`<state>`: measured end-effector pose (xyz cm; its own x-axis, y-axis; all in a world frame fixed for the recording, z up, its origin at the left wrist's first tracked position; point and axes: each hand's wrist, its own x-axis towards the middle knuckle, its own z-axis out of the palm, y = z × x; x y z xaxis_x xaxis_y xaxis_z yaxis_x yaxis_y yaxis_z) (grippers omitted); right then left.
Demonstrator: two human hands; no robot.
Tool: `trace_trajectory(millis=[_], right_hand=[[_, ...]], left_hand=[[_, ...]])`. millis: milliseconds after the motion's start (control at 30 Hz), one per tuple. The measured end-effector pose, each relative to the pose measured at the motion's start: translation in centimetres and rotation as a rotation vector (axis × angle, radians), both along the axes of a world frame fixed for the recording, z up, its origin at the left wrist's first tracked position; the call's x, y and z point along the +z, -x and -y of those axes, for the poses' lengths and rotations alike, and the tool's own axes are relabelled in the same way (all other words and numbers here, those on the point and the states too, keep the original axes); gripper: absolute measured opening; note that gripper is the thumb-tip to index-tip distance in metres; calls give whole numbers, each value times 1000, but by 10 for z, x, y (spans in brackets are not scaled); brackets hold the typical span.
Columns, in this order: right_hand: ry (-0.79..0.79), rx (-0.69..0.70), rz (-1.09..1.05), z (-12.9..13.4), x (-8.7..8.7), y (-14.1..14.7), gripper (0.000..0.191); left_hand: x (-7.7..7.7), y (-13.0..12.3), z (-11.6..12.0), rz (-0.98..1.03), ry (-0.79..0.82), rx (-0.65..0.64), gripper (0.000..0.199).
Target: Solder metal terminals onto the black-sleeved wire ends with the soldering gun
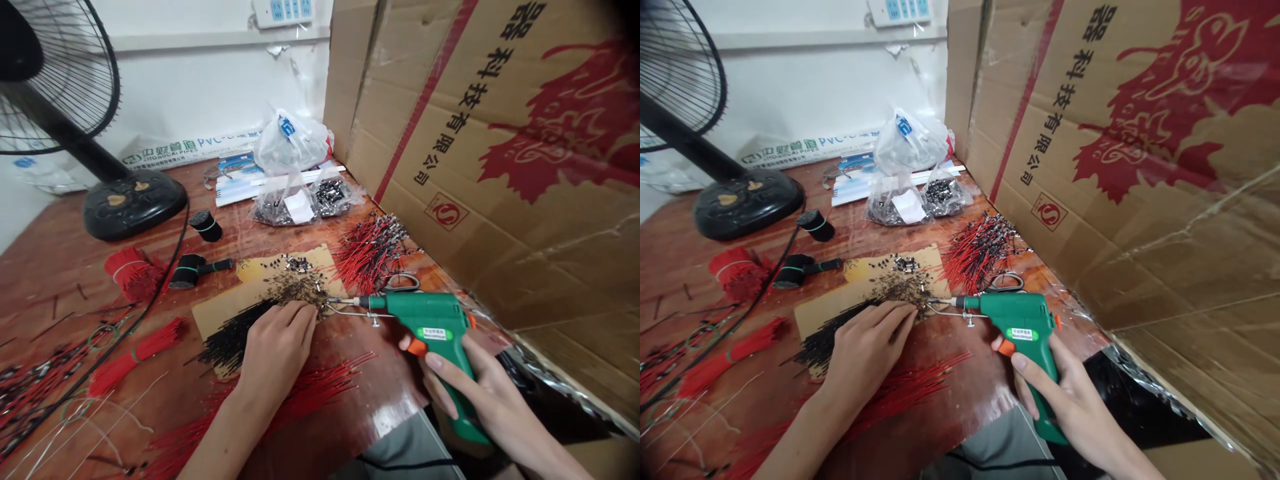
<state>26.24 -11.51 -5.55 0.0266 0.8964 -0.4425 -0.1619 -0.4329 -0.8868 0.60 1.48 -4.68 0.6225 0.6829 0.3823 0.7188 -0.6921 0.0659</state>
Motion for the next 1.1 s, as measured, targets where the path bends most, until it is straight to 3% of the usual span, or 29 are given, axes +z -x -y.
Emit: trace_trajectory(millis=[167,1100], right_hand=[[13,-37,-53,-2,3,2,24],[20,56,-52,0,-1,-4,24]], left_hand=[[-1,-1,0,-7,5,11,10],[0,-3,0,-64,28,-3,17]])
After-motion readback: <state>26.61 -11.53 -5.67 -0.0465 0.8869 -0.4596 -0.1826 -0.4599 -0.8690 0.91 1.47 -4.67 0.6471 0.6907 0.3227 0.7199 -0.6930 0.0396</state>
